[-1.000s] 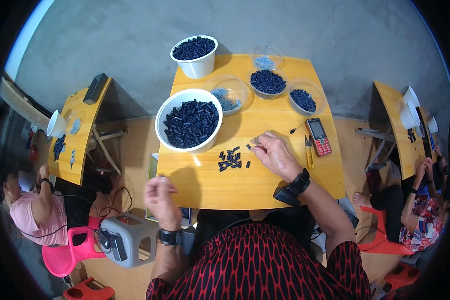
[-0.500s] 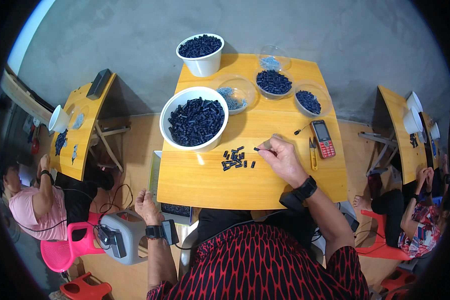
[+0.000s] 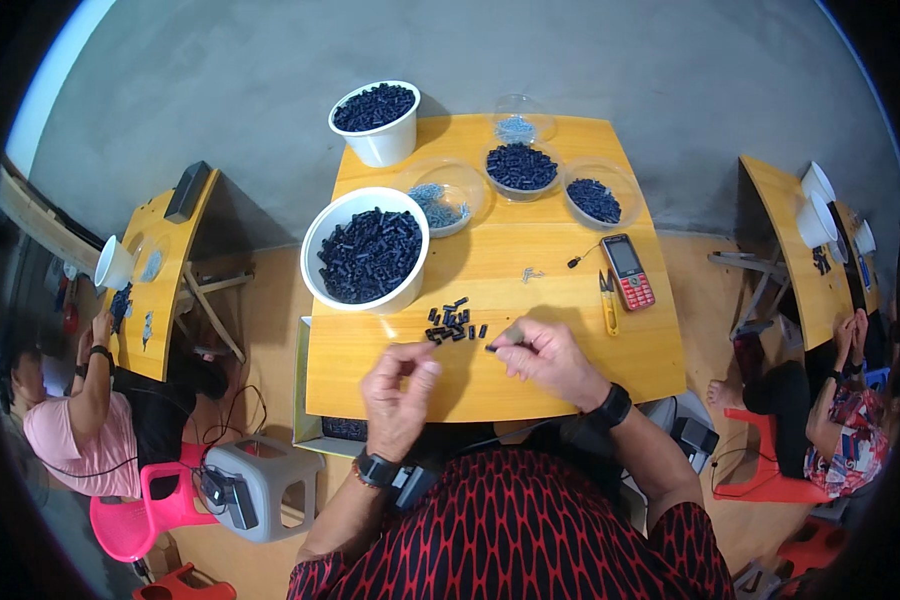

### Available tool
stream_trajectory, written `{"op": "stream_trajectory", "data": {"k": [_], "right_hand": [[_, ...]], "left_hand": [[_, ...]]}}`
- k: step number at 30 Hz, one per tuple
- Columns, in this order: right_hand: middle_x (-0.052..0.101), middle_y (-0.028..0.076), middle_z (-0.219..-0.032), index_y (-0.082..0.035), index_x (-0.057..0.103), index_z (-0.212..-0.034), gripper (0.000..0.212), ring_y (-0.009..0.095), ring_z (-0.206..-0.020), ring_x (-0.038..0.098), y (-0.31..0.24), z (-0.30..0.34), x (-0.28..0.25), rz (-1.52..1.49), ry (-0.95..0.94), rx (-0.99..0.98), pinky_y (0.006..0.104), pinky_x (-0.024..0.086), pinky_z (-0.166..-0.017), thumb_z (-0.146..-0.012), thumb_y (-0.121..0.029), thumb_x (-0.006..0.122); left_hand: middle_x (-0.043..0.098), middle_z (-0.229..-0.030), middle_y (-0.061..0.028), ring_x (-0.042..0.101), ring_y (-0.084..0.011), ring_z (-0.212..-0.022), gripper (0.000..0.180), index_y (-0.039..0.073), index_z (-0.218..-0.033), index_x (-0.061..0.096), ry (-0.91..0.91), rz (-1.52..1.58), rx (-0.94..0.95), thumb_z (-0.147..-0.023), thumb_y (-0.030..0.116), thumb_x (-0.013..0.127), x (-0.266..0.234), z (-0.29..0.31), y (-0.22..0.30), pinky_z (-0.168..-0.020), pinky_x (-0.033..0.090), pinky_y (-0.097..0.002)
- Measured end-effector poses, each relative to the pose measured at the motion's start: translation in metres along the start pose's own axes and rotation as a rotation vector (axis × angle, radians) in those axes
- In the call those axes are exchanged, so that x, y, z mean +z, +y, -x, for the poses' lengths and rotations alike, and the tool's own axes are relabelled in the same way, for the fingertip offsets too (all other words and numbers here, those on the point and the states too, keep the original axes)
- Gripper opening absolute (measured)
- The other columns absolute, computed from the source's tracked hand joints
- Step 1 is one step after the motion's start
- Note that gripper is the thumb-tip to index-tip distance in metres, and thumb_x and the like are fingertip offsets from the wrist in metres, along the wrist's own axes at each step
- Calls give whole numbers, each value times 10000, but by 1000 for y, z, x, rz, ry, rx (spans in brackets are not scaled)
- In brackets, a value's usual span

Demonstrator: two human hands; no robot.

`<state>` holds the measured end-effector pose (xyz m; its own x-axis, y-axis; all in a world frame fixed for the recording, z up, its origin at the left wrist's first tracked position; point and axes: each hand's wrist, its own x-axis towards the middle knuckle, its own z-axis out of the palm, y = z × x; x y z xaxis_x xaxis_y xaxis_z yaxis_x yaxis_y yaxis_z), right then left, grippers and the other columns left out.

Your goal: Assembling or sorting small black plastic components by hand at a workbench.

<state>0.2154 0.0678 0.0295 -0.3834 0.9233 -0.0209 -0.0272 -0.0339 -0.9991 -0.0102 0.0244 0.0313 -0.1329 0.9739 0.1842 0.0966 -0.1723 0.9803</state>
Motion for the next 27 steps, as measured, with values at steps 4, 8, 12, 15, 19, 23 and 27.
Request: {"op": "stream_trajectory", "data": {"k": [4,8,12,15,19,23,27], "right_hand": [[668,132,-832,33,618,-908,144,193,-747,650,-8,10,2,423,-72,-140,330,508,-672,-895,-104,660],[654,156,-806,32,621,-875,129,253,-711,642,-16,14,-3,452,-119,-120,340,499,-661,-880,-91,657],[640,176,-815,38,628,-876,102,295,-734,632,-6,-3,-25,271,43,51,339,496,-680,-857,-57,659],[649,197,-878,48,636,-899,90,317,-810,638,-1,-32,-56,626,331,-129,357,502,-734,-849,-27,641],[653,206,-903,57,644,-945,128,339,-853,650,1,-53,-73,870,411,-266,380,520,-754,-824,19,631],[634,204,-853,51,657,-881,94,355,-824,633,11,-62,-77,1012,332,-268,402,510,-739,-799,6,662],[622,197,-820,45,652,-824,64,366,-793,619,13,-66,-76,1032,319,-272,424,495,-707,-785,-2,671]], "left_hand": [[650,-870,-28,596,-88,-781,96,12,-931,647,-293,-152,68,-860,29,710,25,0,-2,-696,495,-243],[648,-825,-21,592,-87,-711,84,14,-914,630,-374,-75,-25,-870,26,701,30,4,-15,-663,494,-233],[627,-769,-19,592,-82,-657,90,29,-904,577,-401,128,-260,-899,25,666,32,6,-17,-615,495,-227],[628,-766,-33,586,-76,-643,83,26,-903,554,-360,280,-363,-912,5,634,32,7,-23,-599,495,-225],[640,-793,-51,587,-83,-646,43,-6,-975,570,-272,502,-391,-934,-10,585,31,4,-24,-599,501,-229],[647,-829,-55,592,-87,-669,111,-25,-1056,593,-260,494,-424,-954,6,564,28,1,-27,-613,500,-223],[648,-858,-49,587,-86,-691,153,-33,-1099,604,-290,500,-434,-969,37,564,26,1,-34,-634,497,-221]]}}
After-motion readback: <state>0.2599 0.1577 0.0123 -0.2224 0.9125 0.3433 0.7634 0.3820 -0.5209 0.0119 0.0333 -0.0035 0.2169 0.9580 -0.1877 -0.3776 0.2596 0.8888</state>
